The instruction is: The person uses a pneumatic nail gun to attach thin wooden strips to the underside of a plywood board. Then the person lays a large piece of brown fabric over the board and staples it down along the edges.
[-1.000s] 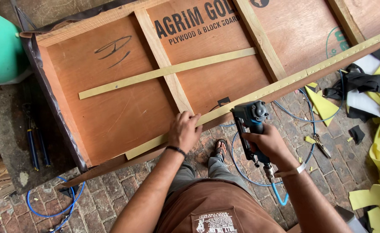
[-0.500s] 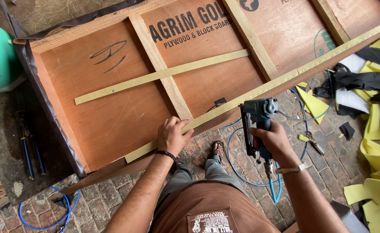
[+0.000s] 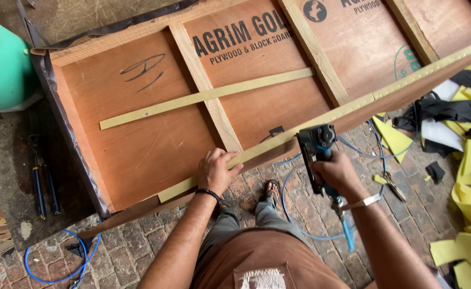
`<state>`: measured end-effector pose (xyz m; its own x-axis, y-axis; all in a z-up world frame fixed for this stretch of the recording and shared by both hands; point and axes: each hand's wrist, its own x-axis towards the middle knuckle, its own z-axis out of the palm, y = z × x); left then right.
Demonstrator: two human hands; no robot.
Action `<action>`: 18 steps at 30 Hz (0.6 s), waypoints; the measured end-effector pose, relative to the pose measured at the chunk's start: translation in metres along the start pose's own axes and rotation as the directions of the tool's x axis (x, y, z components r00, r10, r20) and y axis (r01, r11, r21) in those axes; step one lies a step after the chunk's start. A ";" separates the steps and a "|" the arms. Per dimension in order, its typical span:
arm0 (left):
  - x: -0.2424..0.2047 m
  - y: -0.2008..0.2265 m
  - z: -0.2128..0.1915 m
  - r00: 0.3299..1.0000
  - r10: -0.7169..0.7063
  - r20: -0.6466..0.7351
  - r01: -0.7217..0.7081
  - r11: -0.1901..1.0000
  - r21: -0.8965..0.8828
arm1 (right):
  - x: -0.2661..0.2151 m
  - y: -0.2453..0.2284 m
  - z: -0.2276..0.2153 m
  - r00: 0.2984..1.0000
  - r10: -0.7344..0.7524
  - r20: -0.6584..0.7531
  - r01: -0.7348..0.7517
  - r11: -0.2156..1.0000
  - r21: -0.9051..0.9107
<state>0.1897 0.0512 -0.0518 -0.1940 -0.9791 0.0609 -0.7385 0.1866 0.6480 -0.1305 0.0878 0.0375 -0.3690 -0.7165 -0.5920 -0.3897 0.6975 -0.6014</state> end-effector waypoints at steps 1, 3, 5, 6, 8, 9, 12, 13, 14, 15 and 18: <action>-0.004 0.001 0.000 1.000 0.002 0.002 -0.002 1.000 -0.001 | -0.003 0.004 -0.001 1.000 0.010 0.001 -0.010 1.000 -0.001; -0.007 0.002 0.002 1.000 0.005 0.000 -0.005 1.000 -0.008 | -0.003 0.007 -0.004 1.000 0.009 0.003 -0.009 1.000 -0.002; -0.003 0.002 0.002 1.000 0.003 0.004 -0.003 1.000 -0.014 | -0.001 0.007 -0.004 0.998 -0.050 -0.030 0.051 0.998 0.041; 0.000 0.001 0.002 1.000 -0.006 0.006 0.006 1.000 -0.014 | 0.002 0.006 -0.003 0.996 -0.084 -0.043 0.086 0.994 0.061; -0.001 -0.001 0.002 1.000 -0.012 0.008 0.012 1.000 -0.005 | 0.003 0.007 0.001 0.997 -0.079 -0.004 0.079 0.994 0.075; -0.004 -0.002 0.001 1.000 -0.009 0.008 0.008 1.000 0.004 | 0.001 0.009 0.004 0.997 -0.071 0.017 0.070 0.994 0.082; -0.004 0.000 0.005 0.999 -0.015 0.039 0.014 1.000 0.024 | 0.001 0.009 0.003 0.997 -0.064 0.037 0.061 0.995 0.079; 0.000 -0.002 0.003 0.998 -0.021 0.051 0.019 0.999 0.036 | 0.005 0.005 0.004 0.998 -0.055 0.041 0.050 0.992 0.117; -0.001 -0.001 0.002 0.998 -0.020 0.052 0.018 0.999 0.034 | 0.003 0.005 0.005 0.999 -0.034 0.042 0.028 0.988 0.152; -0.003 -0.001 0.002 0.998 -0.018 0.054 0.016 0.999 0.031 | 0.001 0.005 0.005 0.999 -0.013 0.043 0.005 0.982 0.186; -0.002 -0.001 0.001 0.999 0.000 0.038 -0.001 1.000 0.018 | 0.002 0.000 0.008 0.999 0.036 0.037 -0.042 0.981 0.188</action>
<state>0.1900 0.0527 -0.0526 -0.2182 -0.9754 0.0323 -0.7497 0.1887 0.6343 -0.1245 0.0869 0.0321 -0.3515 -0.6902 -0.6325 -0.2085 0.7163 -0.6659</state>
